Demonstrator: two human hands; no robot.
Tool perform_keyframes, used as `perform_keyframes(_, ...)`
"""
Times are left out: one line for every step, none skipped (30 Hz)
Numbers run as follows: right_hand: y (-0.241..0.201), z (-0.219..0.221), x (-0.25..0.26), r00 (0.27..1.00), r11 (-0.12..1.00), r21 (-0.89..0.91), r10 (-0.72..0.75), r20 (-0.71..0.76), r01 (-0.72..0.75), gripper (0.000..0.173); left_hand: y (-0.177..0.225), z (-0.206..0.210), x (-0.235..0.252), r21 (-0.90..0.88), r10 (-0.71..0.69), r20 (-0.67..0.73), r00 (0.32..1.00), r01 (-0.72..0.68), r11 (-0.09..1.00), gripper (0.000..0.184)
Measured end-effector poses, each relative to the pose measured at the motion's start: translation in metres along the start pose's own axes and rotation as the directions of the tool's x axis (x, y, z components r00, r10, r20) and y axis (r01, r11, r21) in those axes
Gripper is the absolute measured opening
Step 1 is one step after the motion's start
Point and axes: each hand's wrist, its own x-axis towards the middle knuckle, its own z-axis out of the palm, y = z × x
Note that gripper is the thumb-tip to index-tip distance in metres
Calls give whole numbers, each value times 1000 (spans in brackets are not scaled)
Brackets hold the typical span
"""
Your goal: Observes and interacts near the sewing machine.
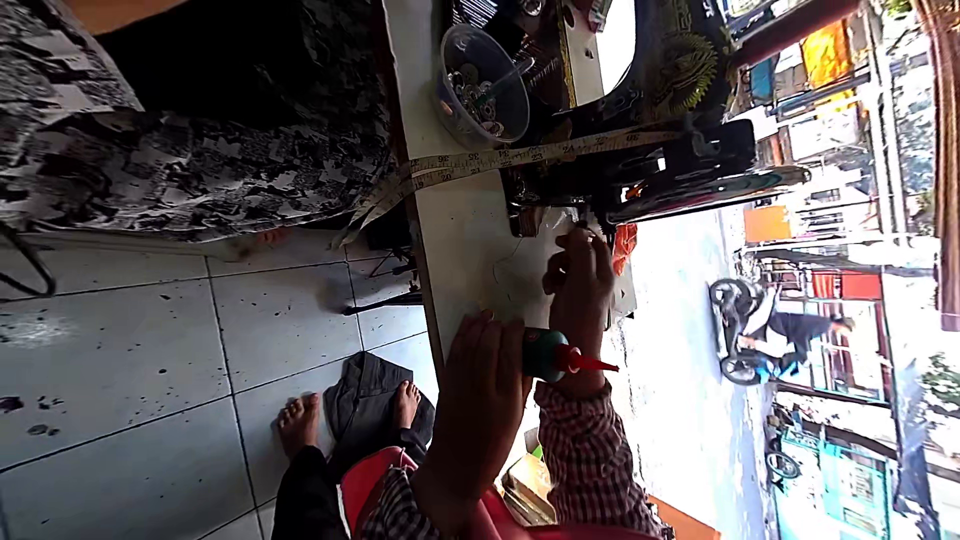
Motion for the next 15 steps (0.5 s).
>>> perform_keyframes(2,-3,-4,1000,1000,-19,24,-3,-24,31,1,-1,-1,2,1,12,1000,-1,1000,37)
perform_keyframes(3,-3,-6,1000,1000,-14,17,-10,-17,30,1,-2,0,0,2,16,1000,-2,1000,36)
perform_keyframes(4,-2,-8,1000,1000,-10,-16,-15,16,27,1,-2,2,4,-3,15,1000,3,1000,36)
perform_keyframes(6,-2,-14,999,998,-33,-48,-18,47,28,1,-2,2,8,-7,13,1000,7,1000,37)
perform_keyframes(11,-5,-21,996,993,-84,-84,-34,81,31,1,-2,2,8,-9,14,1000,9,1000,38)
perform_keyframes(19,-7,-26,989,982,-144,-135,-56,125,36,2,-3,3,8,-8,14,1000,8,1000,39)
perform_keyframes(27,-8,-30,978,964,-200,-195,-72,177,37,2,-3,3,13,-12,19,1000,12,1000,41)
perform_keyframes(31,-7,-32,966,945,-244,-245,-84,219,38,2,-4,3,25,-17,24,1000,17,1000,42)
perform_keyframes(31,-5,-33,956,930,-271,-279,-86,247,38,2,-4,3,36,-19,30,999,18,999,43)
perform_keyframes(32,-3,-32,947,918,-289,-308,-88,271,39,2,-4,4,48,-19,30,999,18,999,44)
perform_keyframes(32,-2,-31,944,914,-299,-317,-97,276,39,2,-5,5,58,-18,34,999,16,998,44)
perform_keyframes(32,0,-29,941,909,-308,-323,-100,279,38,2,-5,5,63,-17,28,999,15,998,45)
perform_keyframes(32,-1,-26,943,900,-339,-321,-88,275,37,3,-4,5,63,-17,19,1000,15,998,45)
perform_keyframes(32,-2,-23,950,888,-379,-306,-67,260,36,4,-4,5,61,-19,16,1000,18,998,47)
perform_keyframes(31,-4,-22,956,873,-419,-291,-41,248,35,4,-3,4,59,-29,22,999,27,998,48)
